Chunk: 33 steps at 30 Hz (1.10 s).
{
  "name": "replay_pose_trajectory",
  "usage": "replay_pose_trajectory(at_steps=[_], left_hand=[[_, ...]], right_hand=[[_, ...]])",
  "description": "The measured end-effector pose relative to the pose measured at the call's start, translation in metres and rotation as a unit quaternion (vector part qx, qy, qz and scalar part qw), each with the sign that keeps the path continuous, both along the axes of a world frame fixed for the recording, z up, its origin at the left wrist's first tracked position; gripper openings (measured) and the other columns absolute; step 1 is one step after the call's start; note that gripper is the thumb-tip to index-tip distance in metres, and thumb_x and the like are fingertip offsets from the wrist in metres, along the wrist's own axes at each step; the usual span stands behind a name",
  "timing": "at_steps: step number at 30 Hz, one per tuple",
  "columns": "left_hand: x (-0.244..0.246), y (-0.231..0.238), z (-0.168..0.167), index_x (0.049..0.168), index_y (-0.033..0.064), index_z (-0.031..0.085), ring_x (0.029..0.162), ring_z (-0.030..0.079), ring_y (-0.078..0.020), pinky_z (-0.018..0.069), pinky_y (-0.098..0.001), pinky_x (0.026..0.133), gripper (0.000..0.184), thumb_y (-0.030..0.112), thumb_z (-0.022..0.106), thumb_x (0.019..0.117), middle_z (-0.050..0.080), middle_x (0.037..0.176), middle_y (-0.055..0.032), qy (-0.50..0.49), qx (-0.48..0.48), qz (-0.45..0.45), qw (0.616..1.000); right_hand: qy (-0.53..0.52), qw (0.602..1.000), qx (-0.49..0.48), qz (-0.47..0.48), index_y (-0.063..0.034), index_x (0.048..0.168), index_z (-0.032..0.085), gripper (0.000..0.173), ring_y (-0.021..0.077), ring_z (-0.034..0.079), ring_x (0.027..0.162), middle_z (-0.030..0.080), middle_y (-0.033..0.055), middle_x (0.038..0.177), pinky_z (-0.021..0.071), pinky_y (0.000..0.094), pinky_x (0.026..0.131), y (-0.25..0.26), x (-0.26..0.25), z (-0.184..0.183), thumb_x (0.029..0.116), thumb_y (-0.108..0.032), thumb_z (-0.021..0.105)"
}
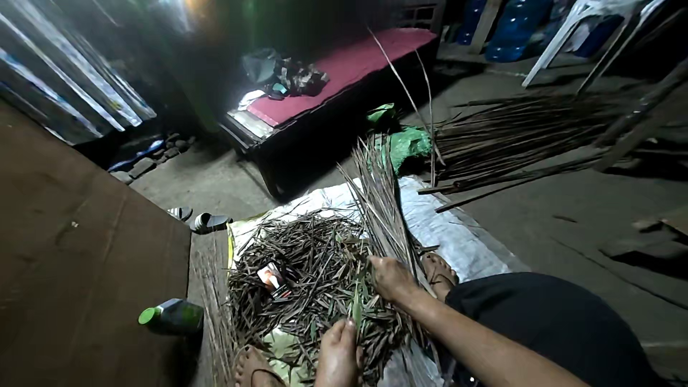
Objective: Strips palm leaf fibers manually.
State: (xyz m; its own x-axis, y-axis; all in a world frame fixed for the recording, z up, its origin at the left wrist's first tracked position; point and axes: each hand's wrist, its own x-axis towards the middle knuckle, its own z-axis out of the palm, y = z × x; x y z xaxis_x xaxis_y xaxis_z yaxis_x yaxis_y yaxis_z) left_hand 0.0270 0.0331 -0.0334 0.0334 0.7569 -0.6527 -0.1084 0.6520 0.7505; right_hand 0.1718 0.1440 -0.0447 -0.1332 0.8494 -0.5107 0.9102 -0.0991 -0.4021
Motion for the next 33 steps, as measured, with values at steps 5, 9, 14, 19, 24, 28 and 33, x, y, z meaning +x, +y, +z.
replay_pose_trajectory(at_steps=[5, 9, 14, 19, 24, 28, 33], left_hand=[[-0.008, 0.01, -0.006, 0.095, 0.0048, 0.055, 0.04, 0.035, -0.0021, 0.0322, -0.0166, 0.038, 0.031, 0.016, 0.034, 0.1132, 0.042, 0.055, 0.0049, 0.009, 0.006, 0.029, 1.0], [-0.007, 0.01, -0.007, 0.094, 0.0055, 0.056, 0.041, 0.037, -0.002, 0.0334, -0.0164, 0.039, 0.03, 0.014, 0.033, 0.1125, 0.044, 0.057, 0.0045, 0.012, 0.013, 0.046, 0.999], [0.001, 0.002, -0.002, 0.097, 0.0039, 0.054, 0.04, 0.035, -0.0016, 0.0322, -0.0161, 0.039, 0.029, 0.015, 0.033, 0.1129, 0.041, 0.057, 0.0049, 0.009, 0.008, 0.008, 1.0], [0.0, 0.003, -0.003, 0.095, 0.0047, 0.053, 0.04, 0.037, -0.0015, 0.0333, -0.0157, 0.039, 0.029, 0.015, 0.033, 0.113, 0.042, 0.056, 0.0048, 0.0, 0.002, 0.008, 1.0], [-0.001, 0.005, 0.0, 0.102, 0.0015, 0.053, 0.04, 0.052, -0.0073, 0.0464, -0.0199, 0.04, 0.029, 0.019, 0.033, 0.1139, 0.053, 0.053, -0.0016, -0.03, -0.02, -0.015, 0.999], [-0.004, 0.0, 0.0, 0.107, -0.0009, 0.056, 0.042, 0.054, -0.0069, 0.0479, -0.0206, 0.041, 0.031, 0.016, 0.031, 0.1134, 0.056, 0.055, -0.0016, -0.057, 0.005, -0.065, 0.996], [-0.008, 0.006, -0.004, 0.098, 0.0023, 0.055, 0.038, 0.039, -0.0008, 0.0352, -0.0149, 0.037, 0.03, 0.016, 0.032, 0.1134, 0.045, 0.054, 0.0041, -0.02, 0.007, -0.027, 0.999]], right_hand=[[0.087, 0.99, -0.044, 0.104, -0.0009, 0.132, 0.063, 0.032, 0.045, 0.064, 0.115, 0.068, 0.0275, 0.119, 0.0486, 0.0621, 0.098, -0.045, -0.018, 0.02, 0.104, -0.009, 0.05], [0.071, 0.983, -0.047, 0.161, 0.0048, 0.119, 0.065, 0.025, 0.0442, 0.066, 0.112, 0.068, 0.0275, 0.114, 0.0504, 0.0601, 0.094, -0.06, -0.026, 0.02, 0.1035, -0.008, 0.05], [0.016, 0.997, -0.04, 0.067, -0.0009, 0.134, 0.06, 0.033, 0.0441, 0.062, 0.12, 0.066, 0.027, 0.124, 0.0481, 0.0612, 0.099, -0.022, -0.012, 0.003, 0.1055, -0.013, 0.048], [0.242, 0.966, 0.016, -0.087, 0.0056, 0.119, 0.067, 0.031, 0.0269, 0.065, 0.092, 0.068, 0.0196, 0.103, 0.0516, 0.0424, 0.085, -0.006, 0.005, -0.01, 0.1049, -0.007, 0.042], [0.402, 0.901, -0.088, -0.139, 0.0001, 0.097, 0.063, 0.025, 0.0056, 0.044, 0.053, 0.049, -0.0016, 0.068, 0.0403, 0.0234, 0.053, -0.024, -0.009, -0.006, 0.1079, -0.018, 0.049], [0.39, 0.896, -0.019, -0.211, 0.0011, 0.103, 0.061, 0.026, 0.0078, 0.043, 0.053, 0.047, 0.0003, 0.07, 0.0406, 0.0263, 0.052, -0.001, 0.002, -0.009, 0.1098, -0.019, 0.045], [0.217, 0.976, 0.026, -0.012, 0.0079, 0.123, 0.064, 0.032, 0.0375, 0.067, 0.102, 0.068, 0.0266, 0.108, 0.0504, 0.0533, 0.094, -0.02, 0.002, 0.0, 0.1074, -0.012, 0.044]])
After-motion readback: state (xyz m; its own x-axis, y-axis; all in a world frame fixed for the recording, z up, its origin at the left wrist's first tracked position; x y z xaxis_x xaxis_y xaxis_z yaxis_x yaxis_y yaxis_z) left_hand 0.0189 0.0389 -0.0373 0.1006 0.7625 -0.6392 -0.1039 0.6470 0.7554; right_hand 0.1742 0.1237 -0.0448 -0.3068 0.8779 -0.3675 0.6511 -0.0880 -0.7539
